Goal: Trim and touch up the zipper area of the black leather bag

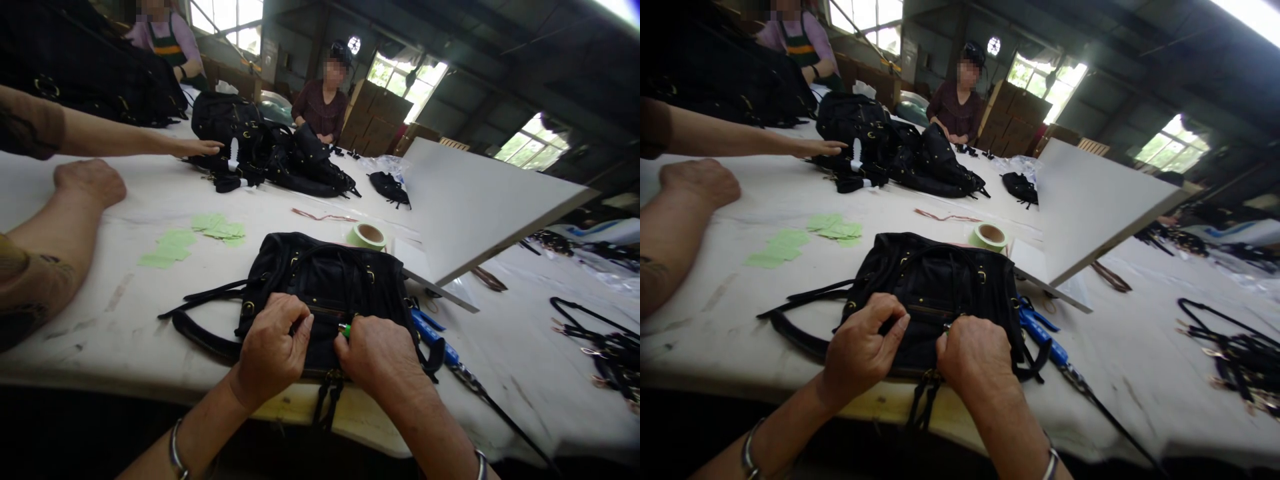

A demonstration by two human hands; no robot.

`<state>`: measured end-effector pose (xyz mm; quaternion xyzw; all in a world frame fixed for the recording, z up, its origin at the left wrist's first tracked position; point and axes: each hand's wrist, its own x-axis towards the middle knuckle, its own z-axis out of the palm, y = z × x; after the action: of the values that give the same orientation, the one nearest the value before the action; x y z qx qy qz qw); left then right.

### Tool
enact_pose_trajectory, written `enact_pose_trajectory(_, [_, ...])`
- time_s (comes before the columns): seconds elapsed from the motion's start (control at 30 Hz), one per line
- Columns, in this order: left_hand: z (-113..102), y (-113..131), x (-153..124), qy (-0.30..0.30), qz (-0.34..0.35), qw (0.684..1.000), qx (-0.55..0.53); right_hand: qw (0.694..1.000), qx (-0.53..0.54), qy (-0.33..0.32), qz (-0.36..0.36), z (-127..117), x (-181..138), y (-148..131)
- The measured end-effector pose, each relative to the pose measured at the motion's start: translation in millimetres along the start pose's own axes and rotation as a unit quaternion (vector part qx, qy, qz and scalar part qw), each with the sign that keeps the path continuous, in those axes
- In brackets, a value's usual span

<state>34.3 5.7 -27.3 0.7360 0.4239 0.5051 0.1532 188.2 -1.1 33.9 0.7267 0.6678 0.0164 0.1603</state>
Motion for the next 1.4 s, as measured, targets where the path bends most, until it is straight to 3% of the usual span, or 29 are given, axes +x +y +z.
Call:
enact_pose_trajectory(0.53, [0, -1, -1, -0.001, -0.001, 1.000, 0.007, 0.998, 0.027, 0.060, 0.008, 4, -22, 21])
enact_pose_trajectory(0.83, [-1, 0, -1, -0.003, -0.004, 1.000, 0.006, 0.995, 0.025, 0.097, -0.025, 9, -17, 5])
enact_pose_trajectory(1.4, [-2, 0, -1, -0.014, -0.008, 1.000, -0.016, 0.995, 0.050, 0.068, -0.048, 9, 0, -11])
